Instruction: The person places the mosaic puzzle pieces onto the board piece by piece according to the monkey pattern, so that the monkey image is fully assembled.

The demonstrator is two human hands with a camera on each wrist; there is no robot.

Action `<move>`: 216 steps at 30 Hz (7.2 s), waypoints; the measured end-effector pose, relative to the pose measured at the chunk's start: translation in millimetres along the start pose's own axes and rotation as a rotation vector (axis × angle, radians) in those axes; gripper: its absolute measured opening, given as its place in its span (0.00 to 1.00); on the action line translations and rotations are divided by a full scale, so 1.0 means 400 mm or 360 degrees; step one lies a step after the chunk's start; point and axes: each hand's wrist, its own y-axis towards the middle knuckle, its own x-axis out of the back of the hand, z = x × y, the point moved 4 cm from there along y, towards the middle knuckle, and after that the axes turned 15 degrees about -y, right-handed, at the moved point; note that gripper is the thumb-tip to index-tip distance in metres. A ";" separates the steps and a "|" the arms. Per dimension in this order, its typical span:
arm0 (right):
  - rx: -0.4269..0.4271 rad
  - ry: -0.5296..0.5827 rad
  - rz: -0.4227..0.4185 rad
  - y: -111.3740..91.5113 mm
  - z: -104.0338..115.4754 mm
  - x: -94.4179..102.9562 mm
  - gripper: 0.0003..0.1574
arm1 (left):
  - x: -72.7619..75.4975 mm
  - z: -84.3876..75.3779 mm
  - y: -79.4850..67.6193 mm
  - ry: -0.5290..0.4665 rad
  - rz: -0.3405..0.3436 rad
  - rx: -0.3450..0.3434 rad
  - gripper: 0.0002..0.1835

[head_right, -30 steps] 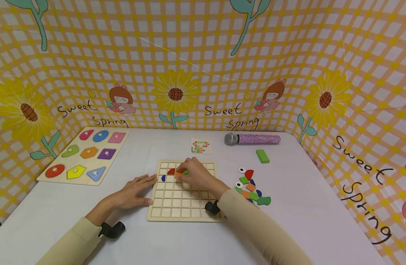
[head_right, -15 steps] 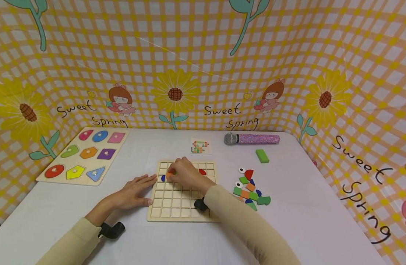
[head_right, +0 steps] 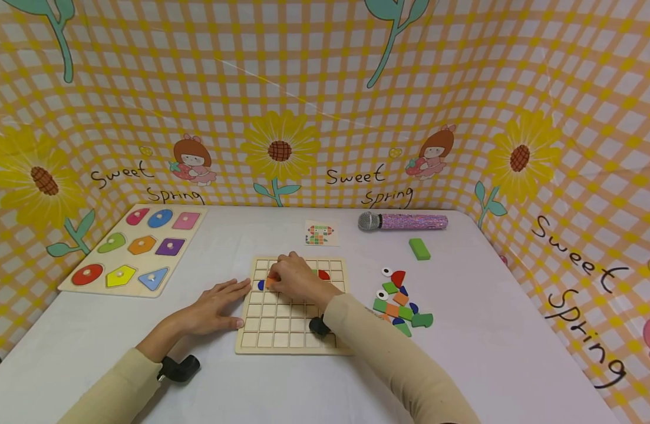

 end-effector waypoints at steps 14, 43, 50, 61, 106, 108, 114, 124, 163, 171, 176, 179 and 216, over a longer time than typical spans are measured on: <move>0.0003 -0.0058 0.0016 -0.003 0.003 -0.002 0.20 | 0.000 -0.002 -0.001 -0.0001 -0.0006 -0.0008 0.41; -0.0358 -0.0036 -0.0185 -0.202 -0.301 0.062 0.22 | -0.002 0.000 0.002 -0.0026 -0.0032 0.0005 0.41; -0.0506 -0.0085 -0.0148 -0.286 -0.418 0.046 0.22 | -0.002 0.003 0.003 -0.0017 -0.0034 0.0022 0.41; -0.0583 -0.0224 -0.0079 -0.341 -0.480 0.030 0.26 | -0.003 0.003 0.001 -0.0022 -0.0034 0.0022 0.41; -0.0218 0.0013 -0.0282 -0.238 -0.222 0.065 0.14 | -0.002 -0.005 0.000 -0.0016 -0.0018 0.0026 0.41; -0.0188 0.0031 -0.0258 -0.220 -0.191 0.064 0.14 | -0.001 -0.005 0.000 -0.0018 -0.0018 0.0023 0.41; -0.0069 0.0052 -0.0258 -0.162 -0.110 0.062 0.14 | -0.001 -0.006 0.001 -0.0025 -0.0020 0.0016 0.41; -0.0051 0.0008 -0.0169 -0.074 -0.050 0.037 0.14 | -0.003 -0.003 0.002 -0.0017 -0.0019 0.0015 0.41; 0.0040 -0.0190 -0.0072 -0.043 -0.054 -0.001 0.13 | -0.007 0.000 -0.002 -0.0030 -0.0043 0.0042 0.41; 0.0059 -0.0130 -0.0196 -0.078 -0.075 0.037 0.14 | -0.009 -0.002 0.000 -0.0020 -0.0037 0.0022 0.41; -0.0004 -0.0056 -0.0264 -0.128 -0.123 0.078 0.15 | -0.007 -0.005 0.001 -0.0017 -0.0044 0.0027 0.41; -0.0049 -0.0044 -0.0254 -0.168 -0.162 0.091 0.16 | -0.006 -0.005 0.002 -0.0019 -0.0049 0.0036 0.41; -0.0205 -0.0186 -0.0068 -0.408 -0.424 0.023 0.16 | -0.006 -0.007 0.000 -0.0042 -0.0043 0.0042 0.41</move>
